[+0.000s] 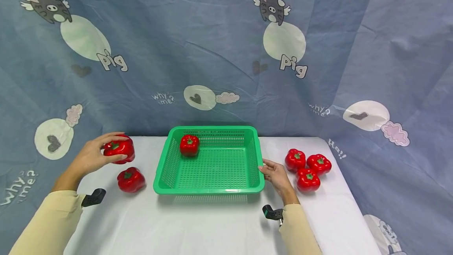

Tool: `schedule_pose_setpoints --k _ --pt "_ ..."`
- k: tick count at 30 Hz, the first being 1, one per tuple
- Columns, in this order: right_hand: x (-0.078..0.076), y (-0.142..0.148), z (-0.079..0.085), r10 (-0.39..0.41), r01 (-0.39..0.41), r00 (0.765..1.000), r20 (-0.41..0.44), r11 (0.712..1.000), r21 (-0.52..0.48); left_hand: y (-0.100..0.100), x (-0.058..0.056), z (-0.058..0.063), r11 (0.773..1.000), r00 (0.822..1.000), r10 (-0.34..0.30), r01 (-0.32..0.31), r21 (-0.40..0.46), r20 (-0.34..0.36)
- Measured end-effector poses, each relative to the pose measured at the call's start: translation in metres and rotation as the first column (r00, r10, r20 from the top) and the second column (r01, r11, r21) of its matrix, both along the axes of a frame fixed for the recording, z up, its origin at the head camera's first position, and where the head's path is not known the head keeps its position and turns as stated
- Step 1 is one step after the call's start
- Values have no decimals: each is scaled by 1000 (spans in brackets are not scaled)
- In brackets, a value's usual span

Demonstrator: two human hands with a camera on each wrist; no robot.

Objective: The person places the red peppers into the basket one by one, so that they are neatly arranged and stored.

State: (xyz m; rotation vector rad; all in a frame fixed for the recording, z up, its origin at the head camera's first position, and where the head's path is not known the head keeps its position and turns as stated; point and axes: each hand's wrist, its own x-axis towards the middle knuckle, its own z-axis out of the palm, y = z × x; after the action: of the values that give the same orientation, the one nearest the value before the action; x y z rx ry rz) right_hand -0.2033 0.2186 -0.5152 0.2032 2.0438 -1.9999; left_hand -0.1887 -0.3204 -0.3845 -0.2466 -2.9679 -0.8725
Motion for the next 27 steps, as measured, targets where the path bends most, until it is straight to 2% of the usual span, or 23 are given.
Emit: schedule_pose_setpoints --k 6,14,22,27 --pt "0 0 -1 -5 5 1000 8 1000 9 13 -9 2 999 1000 -14 13 46 19" --pt "-3 1 -4 -3 3 1000 -5 1000 1 32 -26 3 996 998 -58 58 69 -10" --pt "-2 1 -2 -14 14 1000 5 1000 0 55 -45 -4 983 996 -93 92 160 -2" --pt "-1 1 -2 -7 7 1000 -1 1000 2 71 -54 -3 974 992 -123 123 191 -10"
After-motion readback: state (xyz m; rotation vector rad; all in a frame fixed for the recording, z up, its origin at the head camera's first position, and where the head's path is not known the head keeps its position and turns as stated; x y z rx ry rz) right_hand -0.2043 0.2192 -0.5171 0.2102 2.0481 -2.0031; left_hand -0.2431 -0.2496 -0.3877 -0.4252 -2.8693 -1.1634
